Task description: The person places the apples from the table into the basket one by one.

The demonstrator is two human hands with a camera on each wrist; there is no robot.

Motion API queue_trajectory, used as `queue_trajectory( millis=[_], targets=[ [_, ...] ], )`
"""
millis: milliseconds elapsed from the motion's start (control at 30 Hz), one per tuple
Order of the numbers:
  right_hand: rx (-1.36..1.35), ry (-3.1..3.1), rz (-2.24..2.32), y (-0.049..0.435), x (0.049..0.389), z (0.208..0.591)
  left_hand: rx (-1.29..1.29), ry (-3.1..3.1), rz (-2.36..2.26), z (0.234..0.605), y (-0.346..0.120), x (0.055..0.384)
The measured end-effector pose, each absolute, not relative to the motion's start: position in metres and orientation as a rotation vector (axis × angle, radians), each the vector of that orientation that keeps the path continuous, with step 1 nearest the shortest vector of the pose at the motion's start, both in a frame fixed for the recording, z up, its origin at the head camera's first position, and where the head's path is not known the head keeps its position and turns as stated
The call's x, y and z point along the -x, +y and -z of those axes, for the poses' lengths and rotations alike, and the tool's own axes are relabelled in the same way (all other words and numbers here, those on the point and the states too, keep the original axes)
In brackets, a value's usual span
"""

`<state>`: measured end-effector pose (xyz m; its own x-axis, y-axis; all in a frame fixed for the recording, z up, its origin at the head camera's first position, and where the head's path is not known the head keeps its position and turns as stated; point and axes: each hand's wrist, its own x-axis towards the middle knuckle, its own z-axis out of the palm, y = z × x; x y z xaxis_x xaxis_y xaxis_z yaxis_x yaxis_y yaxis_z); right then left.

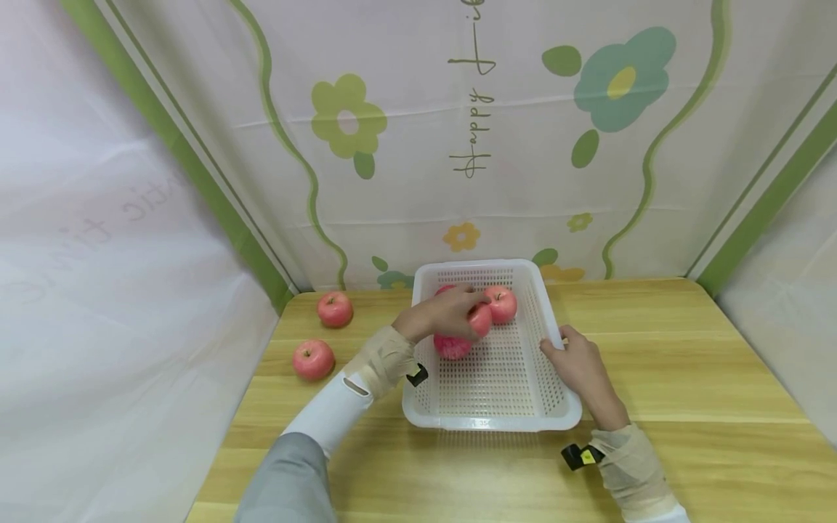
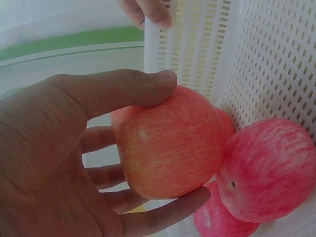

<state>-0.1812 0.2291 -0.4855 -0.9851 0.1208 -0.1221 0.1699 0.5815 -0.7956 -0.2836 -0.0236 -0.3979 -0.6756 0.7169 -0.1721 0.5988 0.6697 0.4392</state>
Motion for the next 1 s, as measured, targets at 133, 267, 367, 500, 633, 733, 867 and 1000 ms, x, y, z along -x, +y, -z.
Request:
queue_trajectory(
  millis=[133, 267, 367, 500, 633, 733, 867, 1000],
  targets=[
    [-0.245, 2.746, 1.389, 0.23, 0.182, 0.486, -1.046, 2.55, -0.48, 0.4, -0.019, 0.285],
    [-0.243, 2.747, 1.384, 0.23, 0.182, 0.487, -1.03, 2.542, -0.46, 0.402, -0.013, 0.285],
    [-0.247, 2.749, 1.381, 0.23, 0.182, 0.488, -1.025, 2.533, -0.448, 0.402, -0.009, 0.284],
    [-0.251, 2.754, 1.378, 0.229, 0.182, 0.488, -1.026, 2.512, -0.437, 0.403, -0.003, 0.283],
    [-0.245, 2.759, 1.374, 0.229, 0.182, 0.488, -1.048, 2.513, -0.421, 0.407, 0.002, 0.285],
    [-0.238, 2.76, 1.375, 0.229, 0.182, 0.487, -1.071, 2.527, -0.397, 0.41, 0.005, 0.285],
    [-0.238, 2.759, 1.381, 0.229, 0.181, 0.487, -1.108, 2.54, -0.366, 0.412, 0.008, 0.285],
    [-0.236, 2.753, 1.389, 0.23, 0.181, 0.486, -1.113, 2.53, -0.339, 0.415, 0.012, 0.286]
  ],
)
